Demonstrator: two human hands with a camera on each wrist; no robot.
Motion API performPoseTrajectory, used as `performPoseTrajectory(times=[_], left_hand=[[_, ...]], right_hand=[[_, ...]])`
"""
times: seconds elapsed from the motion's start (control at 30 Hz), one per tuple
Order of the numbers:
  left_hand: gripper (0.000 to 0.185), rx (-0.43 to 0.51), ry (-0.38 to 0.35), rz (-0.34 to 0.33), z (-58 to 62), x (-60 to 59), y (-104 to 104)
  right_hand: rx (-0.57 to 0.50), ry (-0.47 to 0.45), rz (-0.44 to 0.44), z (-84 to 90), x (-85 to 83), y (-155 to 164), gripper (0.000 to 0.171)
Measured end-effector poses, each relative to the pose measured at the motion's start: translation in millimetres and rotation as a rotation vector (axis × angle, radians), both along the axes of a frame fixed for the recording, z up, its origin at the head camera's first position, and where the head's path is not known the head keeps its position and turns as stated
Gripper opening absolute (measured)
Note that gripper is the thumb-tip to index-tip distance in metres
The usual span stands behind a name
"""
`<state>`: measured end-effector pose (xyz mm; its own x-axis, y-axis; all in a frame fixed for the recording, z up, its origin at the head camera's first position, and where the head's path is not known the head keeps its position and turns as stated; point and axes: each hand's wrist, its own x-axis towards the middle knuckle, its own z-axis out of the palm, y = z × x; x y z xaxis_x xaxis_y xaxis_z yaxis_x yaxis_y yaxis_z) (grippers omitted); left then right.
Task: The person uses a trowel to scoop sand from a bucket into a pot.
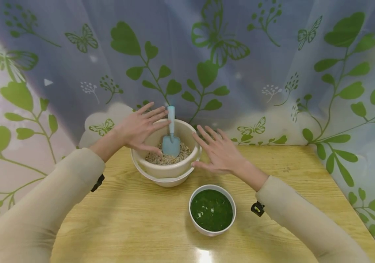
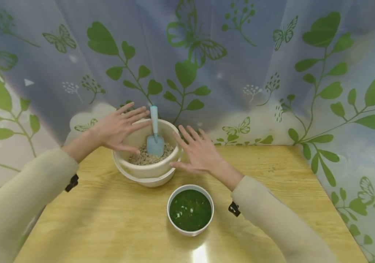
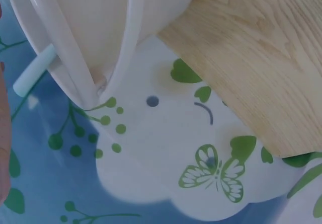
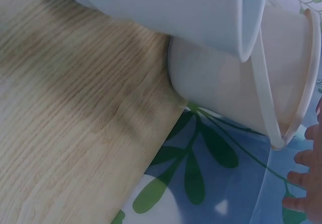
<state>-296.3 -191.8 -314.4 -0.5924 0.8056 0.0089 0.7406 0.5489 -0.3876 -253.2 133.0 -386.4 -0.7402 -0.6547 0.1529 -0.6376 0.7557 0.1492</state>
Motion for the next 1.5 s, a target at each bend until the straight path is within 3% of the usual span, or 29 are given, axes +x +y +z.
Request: performPoseTrajectory(times=[0.23,0.37,0.5,0.9,1.07,1.5], left_hand=[[0.108,-0.052,-0.022,-0.041,-2.0,-10.8,6.4],[0.105,-0.128,-0.003,-0.079,-7.7,-16.8,13.7],[0.104,-0.226,0.027,-0.104,-12.5,-24.1,17.5],[0.105,-0.383,0.071,-0.167,-20.3,-38.4,20.3],[0.103,-0.379,0.123,-0.196,-19.5,-42.9,21.2],[0.098,-0.356,0.146,-0.227,-17.5,-45.1,2.6]], right_hand=[[0.028,0.002,-0.006,-3.1,-14.1,-3.8,0.123],[0.045,-0.004,-0.009,-3.7,-18.0,-6.0,0.124],[0.062,-0.026,-0.026,-4.7,-20.4,-9.1,0.125],[0.076,-0.087,-0.048,-4.5,-19.6,-12.7,0.128],[0.071,-0.088,-0.054,-4.2,-18.8,-10.5,0.128],[0.059,-0.106,-0.046,-3.0,-19.0,-10.7,0.128]])
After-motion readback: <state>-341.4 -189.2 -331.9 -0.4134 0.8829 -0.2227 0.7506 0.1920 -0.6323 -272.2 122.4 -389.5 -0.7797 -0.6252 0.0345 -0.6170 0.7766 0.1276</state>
